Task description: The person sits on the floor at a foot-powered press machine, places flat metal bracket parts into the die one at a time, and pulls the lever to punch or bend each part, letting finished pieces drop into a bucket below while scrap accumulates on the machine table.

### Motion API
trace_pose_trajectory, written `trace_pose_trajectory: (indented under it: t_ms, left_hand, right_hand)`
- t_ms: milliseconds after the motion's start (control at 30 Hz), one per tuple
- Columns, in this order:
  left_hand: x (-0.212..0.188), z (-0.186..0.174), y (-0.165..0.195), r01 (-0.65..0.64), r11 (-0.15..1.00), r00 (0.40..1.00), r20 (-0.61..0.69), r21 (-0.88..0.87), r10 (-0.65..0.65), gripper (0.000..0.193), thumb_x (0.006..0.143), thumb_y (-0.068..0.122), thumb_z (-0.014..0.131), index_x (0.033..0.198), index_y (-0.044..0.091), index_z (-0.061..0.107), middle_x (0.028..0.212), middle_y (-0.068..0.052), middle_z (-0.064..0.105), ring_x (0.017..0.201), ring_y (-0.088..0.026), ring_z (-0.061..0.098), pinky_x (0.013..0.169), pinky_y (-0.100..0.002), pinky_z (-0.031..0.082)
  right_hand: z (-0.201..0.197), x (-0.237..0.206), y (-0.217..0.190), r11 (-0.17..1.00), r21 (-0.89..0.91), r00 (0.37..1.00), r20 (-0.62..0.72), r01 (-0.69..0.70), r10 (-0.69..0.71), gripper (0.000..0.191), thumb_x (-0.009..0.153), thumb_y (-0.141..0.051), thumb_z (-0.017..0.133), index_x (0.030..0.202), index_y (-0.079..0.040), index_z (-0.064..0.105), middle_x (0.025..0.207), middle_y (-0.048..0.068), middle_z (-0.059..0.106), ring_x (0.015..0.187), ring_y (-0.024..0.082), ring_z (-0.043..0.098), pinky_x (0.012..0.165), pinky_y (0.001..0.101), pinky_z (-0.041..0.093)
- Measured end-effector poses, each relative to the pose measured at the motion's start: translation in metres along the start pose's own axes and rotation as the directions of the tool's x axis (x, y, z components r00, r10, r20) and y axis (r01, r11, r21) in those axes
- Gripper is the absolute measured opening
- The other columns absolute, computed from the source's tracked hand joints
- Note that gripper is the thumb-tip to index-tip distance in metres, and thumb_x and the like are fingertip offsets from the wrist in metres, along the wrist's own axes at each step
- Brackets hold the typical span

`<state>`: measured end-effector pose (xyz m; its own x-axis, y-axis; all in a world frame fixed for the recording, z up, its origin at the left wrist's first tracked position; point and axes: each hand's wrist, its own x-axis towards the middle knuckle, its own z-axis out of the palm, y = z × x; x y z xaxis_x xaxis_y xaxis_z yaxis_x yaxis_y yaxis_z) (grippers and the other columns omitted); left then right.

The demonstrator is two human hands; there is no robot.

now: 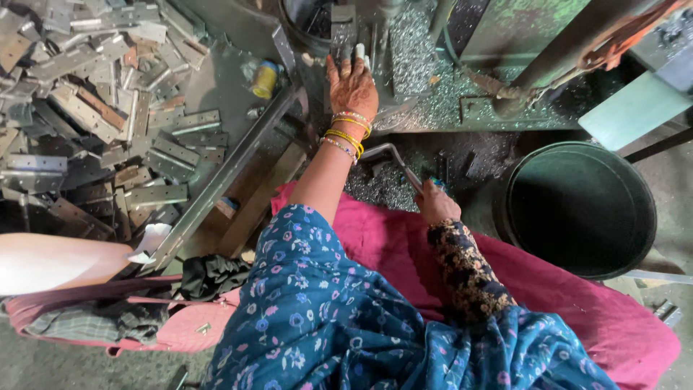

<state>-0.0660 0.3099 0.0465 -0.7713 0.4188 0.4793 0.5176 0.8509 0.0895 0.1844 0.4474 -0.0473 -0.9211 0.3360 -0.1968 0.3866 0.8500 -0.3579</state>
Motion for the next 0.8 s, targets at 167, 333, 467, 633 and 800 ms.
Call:
trace_pose_trajectory:
  t_ms: [167,333,467,633,800]
  left_hand:
    - [-0.008,-0.012,0.007,0.006,0.999,0.999,0.043,-0.034,-0.005,0.04,0.097,0.029,0.054,0.118,-0.001,0.072,0.148,-0.014,0.054,0.138,-0.037,0.046,0.123,-0.061,0.009]
    - [-0.07,-0.039,0.007,-0.162,0.986,0.987,0.011,-0.039,0.162,0.047,0.087,0.032,0.066,0.122,0.001,0.065,0.135,-0.012,0.06,0.129,-0.029,0.058,0.123,-0.055,0.019]
    - [-0.075,-0.058,0.005,-0.285,0.942,0.959,-0.039,-0.178,0.282,0.035,0.093,0.017,0.065,0.126,0.007,0.063,0.134,-0.009,0.061,0.108,-0.025,0.066,0.107,-0.046,0.043]
    - [-0.001,-0.04,0.052,-0.117,0.987,0.962,-0.236,0.106,0.14,0.024,0.093,0.015,0.061,0.114,0.011,0.07,0.122,-0.011,0.063,0.101,-0.025,0.069,0.086,-0.042,0.05]
    - [0.011,-0.018,0.061,0.235,0.971,0.963,0.121,0.044,-0.239,0.02,0.098,0.021,0.06,0.106,0.011,0.075,0.124,-0.011,0.063,0.112,-0.029,0.064,0.093,-0.045,0.049]
  right_hand:
    - [-0.052,-0.002,-0.029,0.988,-0.135,0.997,-0.039,-0.076,0.071,0.033,0.101,-0.04,0.061,0.119,-0.013,0.058,0.104,0.017,0.074,0.095,0.039,0.073,0.078,0.0524,0.056]
    - [-0.079,-0.011,-0.051,0.989,-0.111,0.995,-0.032,-0.101,0.098,0.036,0.098,-0.041,0.062,0.121,-0.014,0.058,0.105,0.015,0.074,0.095,0.038,0.073,0.077,0.0507,0.057]
    - [-0.076,-0.01,-0.049,0.986,-0.127,0.994,-0.006,-0.106,0.106,0.037,0.1,-0.041,0.061,0.123,-0.013,0.057,0.105,0.015,0.074,0.095,0.037,0.074,0.077,0.0495,0.058]
    - [-0.07,-0.007,-0.043,0.987,-0.135,0.996,-0.032,-0.088,0.085,0.038,0.097,-0.041,0.062,0.124,-0.015,0.056,0.103,0.015,0.074,0.095,0.037,0.073,0.076,0.0496,0.057]
    - [-0.066,-0.012,-0.038,0.989,-0.127,0.995,-0.075,-0.079,0.07,0.036,0.098,-0.041,0.062,0.122,-0.015,0.056,0.103,0.015,0.074,0.094,0.038,0.073,0.073,0.0515,0.057]
